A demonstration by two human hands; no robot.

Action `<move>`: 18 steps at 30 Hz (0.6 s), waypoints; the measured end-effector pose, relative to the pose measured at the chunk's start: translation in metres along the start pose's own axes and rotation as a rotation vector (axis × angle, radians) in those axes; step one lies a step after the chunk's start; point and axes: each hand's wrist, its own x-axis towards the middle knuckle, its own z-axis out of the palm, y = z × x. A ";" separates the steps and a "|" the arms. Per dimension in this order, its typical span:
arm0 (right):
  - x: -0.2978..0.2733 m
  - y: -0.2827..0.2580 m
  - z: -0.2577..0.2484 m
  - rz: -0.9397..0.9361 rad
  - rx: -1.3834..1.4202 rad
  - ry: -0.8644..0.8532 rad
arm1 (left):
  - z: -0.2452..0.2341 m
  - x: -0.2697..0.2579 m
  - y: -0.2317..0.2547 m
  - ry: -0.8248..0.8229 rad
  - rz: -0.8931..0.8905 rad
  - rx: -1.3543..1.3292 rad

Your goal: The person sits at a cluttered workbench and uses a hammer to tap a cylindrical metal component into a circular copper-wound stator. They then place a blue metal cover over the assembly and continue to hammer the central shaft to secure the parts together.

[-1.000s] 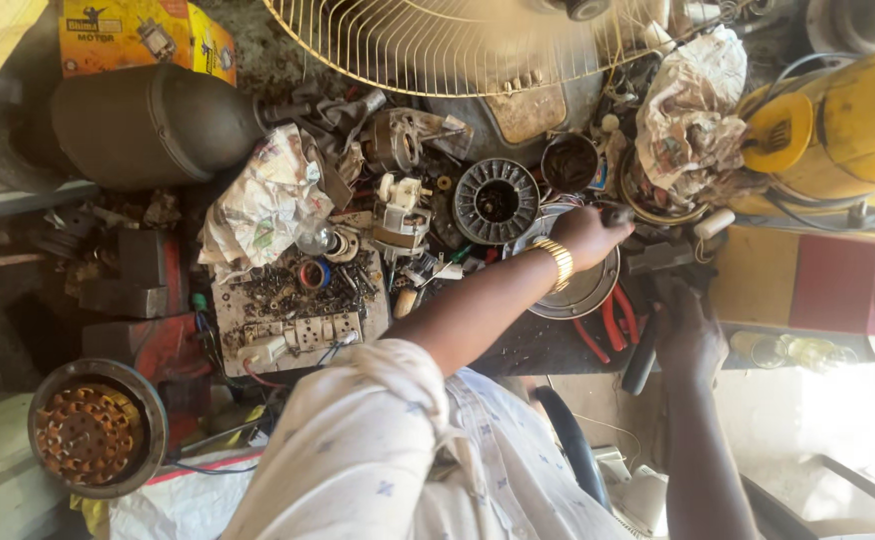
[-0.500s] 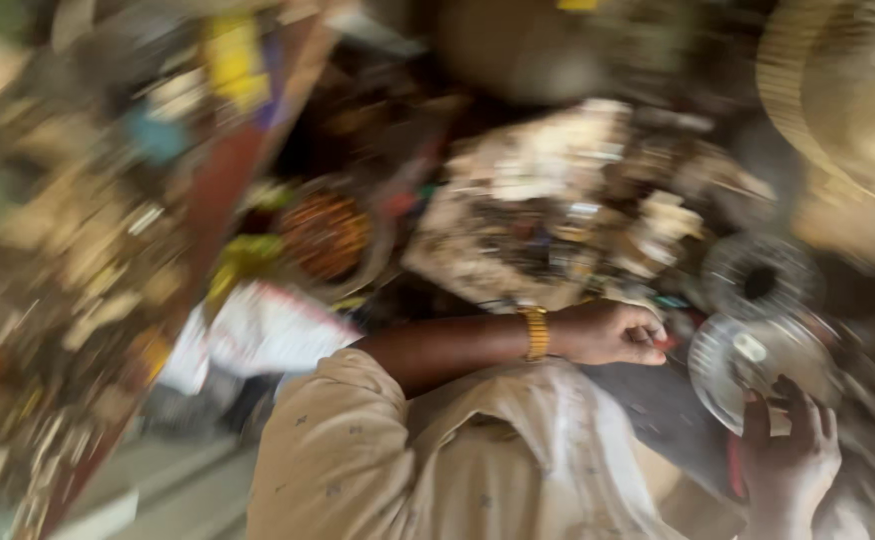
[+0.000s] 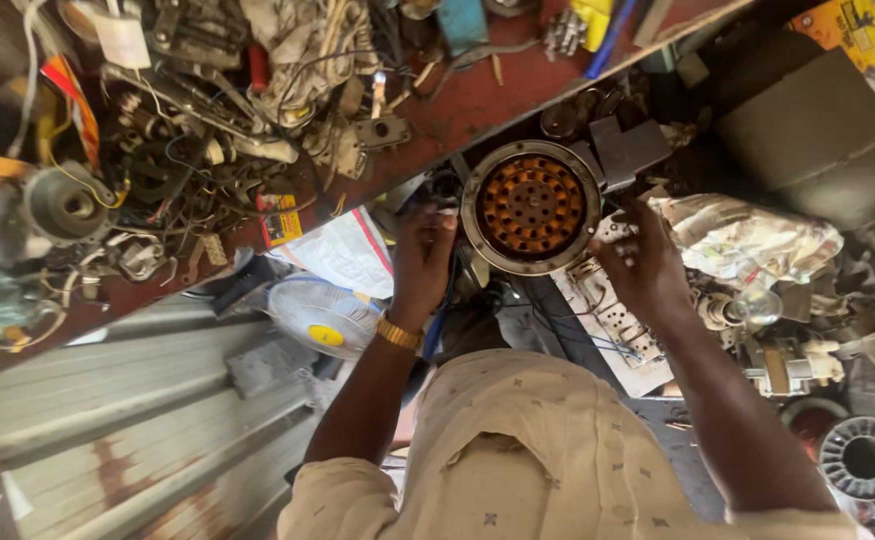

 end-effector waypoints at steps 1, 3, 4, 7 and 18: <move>0.013 0.000 0.006 0.022 0.035 -0.014 | 0.000 0.006 -0.006 -0.060 -0.055 -0.036; 0.031 0.002 0.022 0.085 0.037 0.017 | 0.002 0.016 -0.016 -0.153 -0.141 -0.069; 0.038 0.002 0.028 0.113 0.041 0.032 | 0.005 0.019 -0.021 -0.188 -0.172 -0.060; 0.035 -0.007 0.032 0.138 -0.103 0.016 | 0.014 0.030 -0.039 -0.272 -0.179 0.049; 0.090 -0.089 0.021 -0.563 -0.647 -0.474 | 0.036 0.021 -0.068 -0.238 -0.257 0.065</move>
